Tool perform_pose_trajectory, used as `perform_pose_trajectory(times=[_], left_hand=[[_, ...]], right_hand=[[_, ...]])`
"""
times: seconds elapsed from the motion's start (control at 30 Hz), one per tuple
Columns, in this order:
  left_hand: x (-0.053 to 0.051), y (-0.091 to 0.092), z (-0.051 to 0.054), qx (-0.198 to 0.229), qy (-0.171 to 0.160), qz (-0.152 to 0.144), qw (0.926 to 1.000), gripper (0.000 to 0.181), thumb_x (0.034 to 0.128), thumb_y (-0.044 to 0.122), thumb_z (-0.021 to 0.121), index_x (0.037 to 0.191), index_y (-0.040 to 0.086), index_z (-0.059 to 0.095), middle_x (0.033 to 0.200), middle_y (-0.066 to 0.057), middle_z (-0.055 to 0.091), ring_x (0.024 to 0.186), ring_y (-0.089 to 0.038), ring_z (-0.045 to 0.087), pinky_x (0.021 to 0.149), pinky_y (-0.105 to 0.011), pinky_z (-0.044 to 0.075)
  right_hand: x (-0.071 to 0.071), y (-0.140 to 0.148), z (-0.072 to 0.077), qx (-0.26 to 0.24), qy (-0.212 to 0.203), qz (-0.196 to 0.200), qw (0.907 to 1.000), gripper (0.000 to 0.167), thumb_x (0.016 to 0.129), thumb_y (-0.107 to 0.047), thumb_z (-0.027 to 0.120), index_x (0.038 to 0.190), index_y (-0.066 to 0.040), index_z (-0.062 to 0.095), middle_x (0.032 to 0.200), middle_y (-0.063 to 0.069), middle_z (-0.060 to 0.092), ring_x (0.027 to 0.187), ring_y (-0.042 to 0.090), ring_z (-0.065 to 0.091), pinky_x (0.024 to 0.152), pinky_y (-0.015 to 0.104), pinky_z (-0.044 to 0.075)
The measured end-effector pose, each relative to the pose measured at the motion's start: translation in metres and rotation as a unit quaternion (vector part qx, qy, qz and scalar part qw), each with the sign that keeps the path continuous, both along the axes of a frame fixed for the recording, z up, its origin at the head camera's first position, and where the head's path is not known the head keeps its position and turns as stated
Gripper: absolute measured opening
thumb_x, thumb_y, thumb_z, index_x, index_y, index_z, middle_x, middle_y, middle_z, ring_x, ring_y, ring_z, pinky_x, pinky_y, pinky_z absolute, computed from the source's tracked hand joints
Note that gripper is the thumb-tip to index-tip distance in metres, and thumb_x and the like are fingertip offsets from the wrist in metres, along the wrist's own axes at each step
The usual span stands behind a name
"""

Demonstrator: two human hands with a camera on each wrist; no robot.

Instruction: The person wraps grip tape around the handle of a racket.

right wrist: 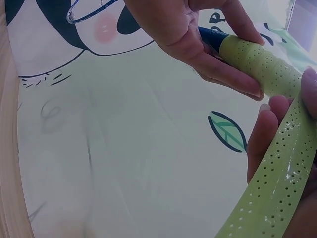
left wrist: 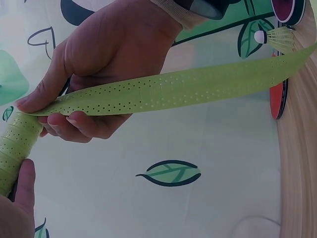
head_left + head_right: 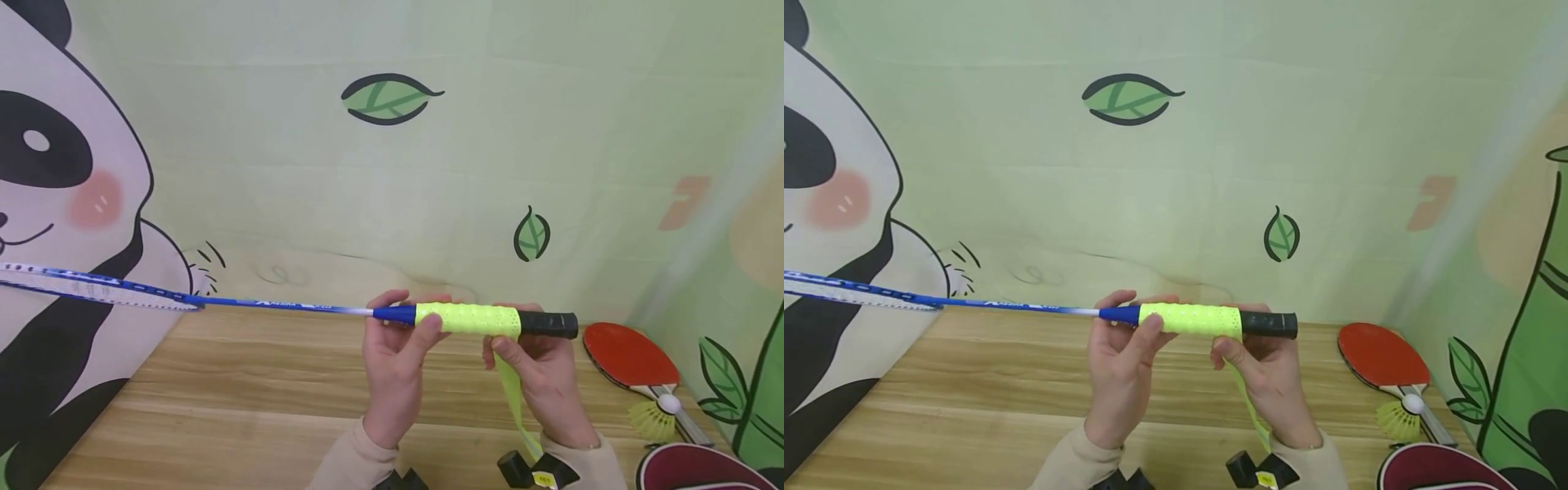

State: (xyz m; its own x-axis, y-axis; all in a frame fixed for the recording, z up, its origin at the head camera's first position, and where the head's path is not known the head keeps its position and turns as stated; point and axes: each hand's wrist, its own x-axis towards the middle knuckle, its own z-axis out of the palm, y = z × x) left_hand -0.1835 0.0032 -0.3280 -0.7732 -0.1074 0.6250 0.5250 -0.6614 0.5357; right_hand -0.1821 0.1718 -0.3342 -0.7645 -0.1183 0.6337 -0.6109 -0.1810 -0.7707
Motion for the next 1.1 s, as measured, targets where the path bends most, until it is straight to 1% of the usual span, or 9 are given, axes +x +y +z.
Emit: perform_pose_trajectory(times=[0.2, 0.33, 0.57, 0.63, 0.7, 0.8, 0.9, 1.1], left_hand=[[-0.0004, -0.0003, -0.0008, -0.007, -0.009, 0.028, 0.9996, 0.034, 0.0925, -0.004, 0.061, 0.119, 0.007, 0.043, 0.106, -0.016, 0.069, 0.098, -0.025, 0.067, 0.081, -0.041, 0.058], [0.0004, -0.0003, -0.0008, -0.008, -0.024, 0.035, 0.9991, 0.031, 0.0917, -0.002, 0.063, 0.115, 0.007, 0.044, 0.102, -0.013, 0.070, 0.095, -0.024, 0.068, 0.079, -0.041, 0.058], [0.0010, -0.0010, -0.0001, -0.011, -0.040, 0.041, 0.9983, 0.029, 0.0915, 0.001, 0.065, 0.111, 0.007, 0.044, 0.099, -0.013, 0.070, 0.089, -0.023, 0.069, 0.077, -0.042, 0.059], [0.0012, -0.0009, 0.0004, -0.012, -0.043, 0.041, 0.9982, 0.029, 0.0919, 0.002, 0.065, 0.111, 0.007, 0.044, 0.096, -0.012, 0.068, 0.085, -0.023, 0.069, 0.073, -0.044, 0.060], [0.0016, -0.0005, 0.0013, -0.011, -0.047, 0.039, 0.9980, 0.029, 0.0922, 0.002, 0.064, 0.112, 0.008, 0.044, 0.094, -0.011, 0.066, 0.081, -0.023, 0.069, 0.068, -0.046, 0.060], [0.0019, -0.0001, 0.0018, -0.009, -0.054, 0.036, 0.9978, 0.030, 0.0923, 0.002, 0.064, 0.112, 0.009, 0.044, 0.091, -0.010, 0.061, 0.076, -0.023, 0.069, 0.061, -0.047, 0.059], [0.0017, 0.0000, 0.0020, -0.009, -0.059, 0.038, 0.9975, 0.029, 0.0920, 0.002, 0.065, 0.111, 0.010, 0.044, 0.091, -0.009, 0.060, 0.075, -0.022, 0.068, 0.057, -0.046, 0.059], [0.0002, 0.0006, 0.0015, -0.015, -0.056, 0.047, 0.9972, 0.028, 0.0924, 0.004, 0.065, 0.110, 0.009, 0.044, 0.087, -0.007, 0.058, 0.066, -0.020, 0.065, 0.049, -0.042, 0.058]], right_hand=[[0.0002, -0.0005, -0.0002, -0.006, 0.007, 0.009, 0.9999, 0.030, 0.089, 0.013, 0.061, 0.117, 0.008, 0.054, 0.079, 0.008, 0.061, 0.063, 0.021, 0.059, 0.057, 0.030, 0.054], [0.0007, -0.0002, -0.0003, -0.007, 0.013, 0.016, 0.9998, 0.028, 0.088, 0.014, 0.060, 0.115, 0.008, 0.054, 0.078, 0.008, 0.061, 0.063, 0.022, 0.059, 0.057, 0.030, 0.054], [0.0026, 0.0012, -0.0005, 0.014, 0.001, 0.013, 0.9998, 0.027, 0.089, 0.014, 0.060, 0.114, 0.006, 0.053, 0.080, 0.007, 0.061, 0.065, 0.022, 0.060, 0.059, 0.031, 0.055], [0.0029, 0.0015, -0.0004, 0.014, -0.001, 0.018, 0.9997, 0.031, 0.089, 0.014, 0.060, 0.118, 0.006, 0.052, 0.082, 0.007, 0.062, 0.067, 0.021, 0.060, 0.060, 0.030, 0.055], [0.0034, 0.0017, -0.0005, 0.010, -0.004, 0.025, 0.9996, 0.039, 0.089, 0.013, 0.059, 0.126, 0.007, 0.048, 0.085, 0.006, 0.062, 0.069, 0.021, 0.060, 0.061, 0.030, 0.056], [0.0050, 0.0023, -0.0004, 0.006, -0.017, 0.027, 0.9995, 0.053, 0.090, 0.012, 0.060, 0.138, 0.003, 0.040, 0.090, 0.004, 0.064, 0.071, 0.019, 0.060, 0.064, 0.029, 0.056], [0.0056, 0.0023, 0.0001, 0.002, -0.018, 0.026, 0.9995, 0.059, 0.090, 0.011, 0.061, 0.142, 0.002, 0.036, 0.091, 0.003, 0.065, 0.071, 0.019, 0.061, 0.065, 0.028, 0.056], [0.0049, 0.0012, 0.0003, -0.005, -0.006, 0.015, 0.9999, 0.046, 0.089, 0.010, 0.062, 0.132, 0.008, 0.046, 0.086, 0.006, 0.063, 0.070, 0.019, 0.061, 0.062, 0.029, 0.056]])
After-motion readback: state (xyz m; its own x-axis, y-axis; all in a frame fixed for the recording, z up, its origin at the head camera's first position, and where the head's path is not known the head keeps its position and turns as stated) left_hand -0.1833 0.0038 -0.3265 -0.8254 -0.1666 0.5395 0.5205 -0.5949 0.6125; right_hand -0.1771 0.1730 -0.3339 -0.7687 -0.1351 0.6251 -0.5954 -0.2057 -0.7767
